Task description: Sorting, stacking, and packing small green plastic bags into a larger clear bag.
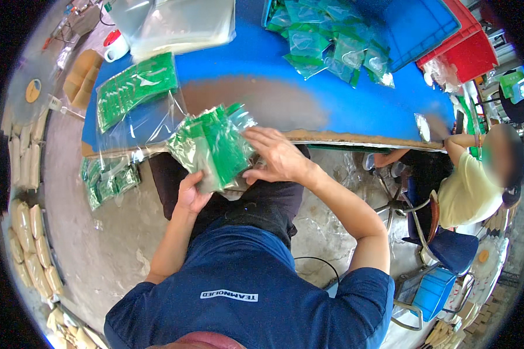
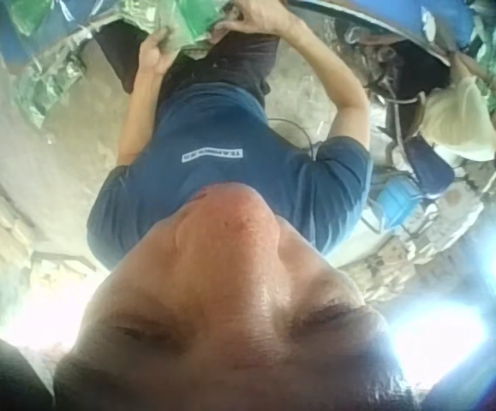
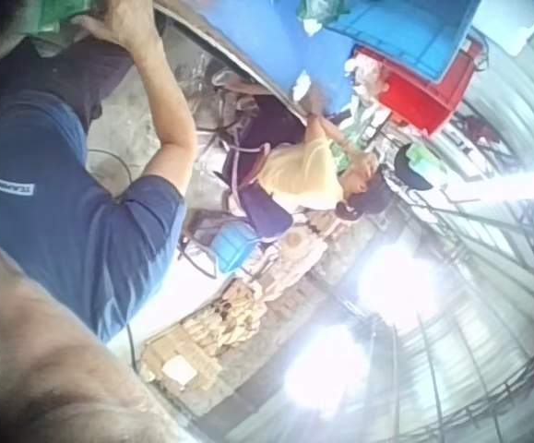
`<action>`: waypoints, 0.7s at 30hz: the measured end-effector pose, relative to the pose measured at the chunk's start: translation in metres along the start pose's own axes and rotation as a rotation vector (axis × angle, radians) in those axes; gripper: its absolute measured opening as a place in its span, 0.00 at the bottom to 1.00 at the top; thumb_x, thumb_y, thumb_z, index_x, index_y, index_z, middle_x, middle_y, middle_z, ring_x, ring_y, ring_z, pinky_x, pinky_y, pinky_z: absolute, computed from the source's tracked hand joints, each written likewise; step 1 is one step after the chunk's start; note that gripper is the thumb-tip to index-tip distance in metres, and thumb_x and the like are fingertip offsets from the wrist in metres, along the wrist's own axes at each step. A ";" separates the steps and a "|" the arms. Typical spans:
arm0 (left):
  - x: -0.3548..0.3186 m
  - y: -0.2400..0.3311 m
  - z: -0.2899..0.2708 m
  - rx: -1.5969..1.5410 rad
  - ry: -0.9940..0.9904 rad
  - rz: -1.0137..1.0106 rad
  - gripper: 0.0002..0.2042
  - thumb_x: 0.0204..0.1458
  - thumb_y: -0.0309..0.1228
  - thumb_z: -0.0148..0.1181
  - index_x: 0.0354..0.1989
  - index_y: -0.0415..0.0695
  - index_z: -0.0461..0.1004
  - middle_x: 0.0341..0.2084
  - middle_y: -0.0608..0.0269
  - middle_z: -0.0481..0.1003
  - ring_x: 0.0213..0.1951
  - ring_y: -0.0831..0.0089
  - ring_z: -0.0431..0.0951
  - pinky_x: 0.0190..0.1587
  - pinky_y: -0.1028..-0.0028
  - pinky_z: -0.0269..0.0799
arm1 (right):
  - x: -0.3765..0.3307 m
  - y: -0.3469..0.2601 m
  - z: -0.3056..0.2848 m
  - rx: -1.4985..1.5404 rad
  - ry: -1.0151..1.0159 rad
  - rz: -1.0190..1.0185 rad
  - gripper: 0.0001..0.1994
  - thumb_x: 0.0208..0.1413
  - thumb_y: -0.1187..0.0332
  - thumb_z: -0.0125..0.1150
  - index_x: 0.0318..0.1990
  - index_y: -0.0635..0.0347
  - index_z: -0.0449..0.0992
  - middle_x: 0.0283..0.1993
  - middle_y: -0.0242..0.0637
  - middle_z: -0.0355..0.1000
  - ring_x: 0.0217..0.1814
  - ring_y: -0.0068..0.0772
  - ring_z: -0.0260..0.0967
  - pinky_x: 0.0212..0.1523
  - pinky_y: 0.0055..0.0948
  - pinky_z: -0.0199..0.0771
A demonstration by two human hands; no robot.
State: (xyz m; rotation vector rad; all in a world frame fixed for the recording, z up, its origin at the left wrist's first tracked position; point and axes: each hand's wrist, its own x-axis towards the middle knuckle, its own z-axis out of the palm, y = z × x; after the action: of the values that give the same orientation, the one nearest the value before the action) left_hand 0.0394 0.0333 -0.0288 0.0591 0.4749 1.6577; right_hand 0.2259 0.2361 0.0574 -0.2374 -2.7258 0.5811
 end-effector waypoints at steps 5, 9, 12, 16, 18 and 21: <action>0.000 -0.010 -0.005 -0.022 0.071 0.018 0.28 0.51 0.25 0.63 0.62 0.37 0.64 0.57 0.53 0.71 0.59 0.58 0.71 0.63 0.56 0.66 | 0.028 0.081 -0.029 -0.112 0.427 0.318 0.29 0.59 0.48 0.58 0.54 0.68 0.72 0.56 0.56 0.71 0.61 0.57 0.66 0.63 0.50 0.63; -0.011 -0.008 -0.005 -0.078 -0.033 0.006 0.32 0.47 0.29 0.67 0.63 0.38 0.64 0.58 0.53 0.71 0.61 0.56 0.69 0.67 0.54 0.61 | 0.014 0.104 -0.011 -0.478 0.172 0.328 0.37 0.54 0.38 0.58 0.58 0.65 0.71 0.63 0.59 0.61 0.70 0.68 0.50 0.69 0.66 0.45; -0.020 -0.003 -0.031 -0.090 -0.088 0.011 0.36 0.45 0.33 0.68 0.64 0.36 0.63 0.60 0.49 0.68 0.63 0.51 0.66 0.68 0.46 0.54 | 0.018 0.042 -0.004 -0.265 0.122 0.130 0.32 0.52 0.44 0.63 0.56 0.60 0.74 0.53 0.55 0.65 0.67 0.65 0.54 0.69 0.66 0.47; -0.007 0.001 -0.040 -0.070 -0.146 -0.039 0.34 0.47 0.35 0.68 0.63 0.35 0.65 0.61 0.48 0.68 0.64 0.51 0.66 0.69 0.48 0.54 | 0.016 0.021 0.003 0.067 0.104 0.172 0.19 0.58 0.62 0.61 0.55 0.60 0.74 0.53 0.53 0.66 0.62 0.57 0.63 0.63 0.50 0.63; -0.002 -0.001 -0.031 -0.050 -0.148 -0.008 0.33 0.47 0.33 0.69 0.62 0.35 0.65 0.59 0.51 0.70 0.61 0.56 0.69 0.67 0.54 0.60 | 0.021 0.016 0.010 0.123 0.087 0.132 0.17 0.58 0.68 0.58 0.55 0.61 0.74 0.53 0.52 0.67 0.60 0.55 0.66 0.60 0.45 0.67; 0.001 -0.003 -0.009 -0.077 -0.058 0.046 0.32 0.50 0.25 0.67 0.64 0.38 0.62 0.57 0.53 0.71 0.60 0.57 0.71 0.64 0.54 0.65 | 0.028 0.005 0.012 0.172 0.091 0.078 0.16 0.59 0.79 0.49 0.55 0.63 0.74 0.54 0.48 0.70 0.55 0.44 0.72 0.54 0.35 0.73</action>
State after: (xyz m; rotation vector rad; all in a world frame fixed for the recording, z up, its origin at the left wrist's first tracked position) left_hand 0.0391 0.0324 -0.0380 0.0613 0.3682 1.7135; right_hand 0.1955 0.2427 0.0531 -0.3194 -2.5708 0.8020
